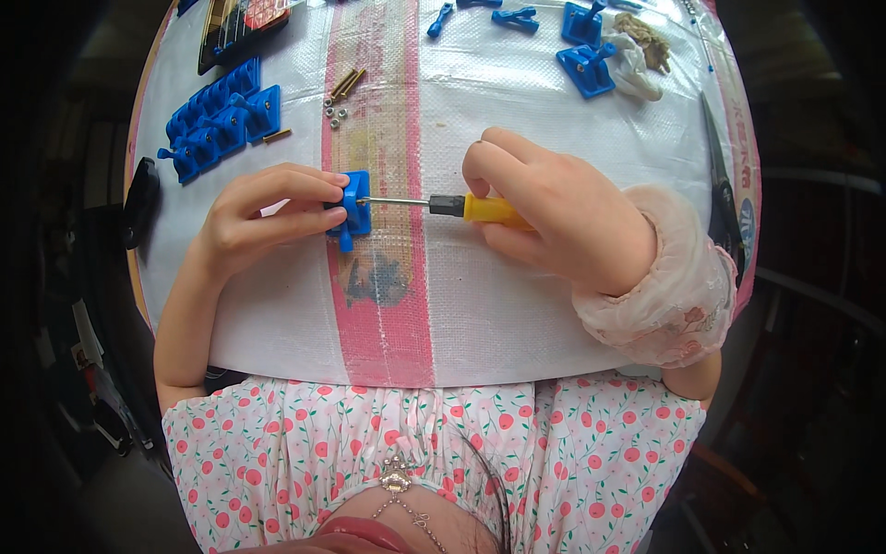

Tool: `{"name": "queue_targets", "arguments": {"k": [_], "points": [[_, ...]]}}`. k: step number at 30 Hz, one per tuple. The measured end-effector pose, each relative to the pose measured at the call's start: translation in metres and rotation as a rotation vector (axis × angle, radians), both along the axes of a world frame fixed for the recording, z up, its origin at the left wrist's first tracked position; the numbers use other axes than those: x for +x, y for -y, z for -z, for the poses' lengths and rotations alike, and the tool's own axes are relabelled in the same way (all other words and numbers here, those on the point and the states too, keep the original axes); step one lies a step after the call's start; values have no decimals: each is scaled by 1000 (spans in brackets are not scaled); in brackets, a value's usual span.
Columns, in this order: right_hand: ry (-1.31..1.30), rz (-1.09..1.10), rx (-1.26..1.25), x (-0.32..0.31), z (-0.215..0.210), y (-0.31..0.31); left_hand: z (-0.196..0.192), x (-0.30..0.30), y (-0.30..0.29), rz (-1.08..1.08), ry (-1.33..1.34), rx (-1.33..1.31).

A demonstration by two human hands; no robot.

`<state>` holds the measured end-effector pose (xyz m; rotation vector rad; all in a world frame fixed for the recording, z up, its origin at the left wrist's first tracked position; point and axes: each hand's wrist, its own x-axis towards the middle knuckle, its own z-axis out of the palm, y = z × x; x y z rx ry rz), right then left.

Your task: Assembling small blue plastic components using screws and a screwdriver.

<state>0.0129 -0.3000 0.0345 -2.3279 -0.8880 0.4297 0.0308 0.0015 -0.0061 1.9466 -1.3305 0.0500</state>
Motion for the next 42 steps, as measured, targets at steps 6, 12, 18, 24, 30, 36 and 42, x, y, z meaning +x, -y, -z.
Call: {"name": "queue_targets", "arguments": {"k": [6,12,18,24,30,36,42], "points": [[60,-18,8,3,0,0,-2,2,-2,15,68,23],[96,-18,10,1,4,-3,2,3,-5,26,49,27],[179,-1,111,2,2,-3,2,5,-6,12,29,2],[115,44,188,7,4,3,3,5,-8,25,8,-7],[22,73,168,5,0,-1,6,7,-9,27,-10,-18],[30,93,216,11,-1,6,4,6,-10,27,-8,-11],[-98,203,195,9,-1,8,4,5,-8,15,-22,-6]]}}
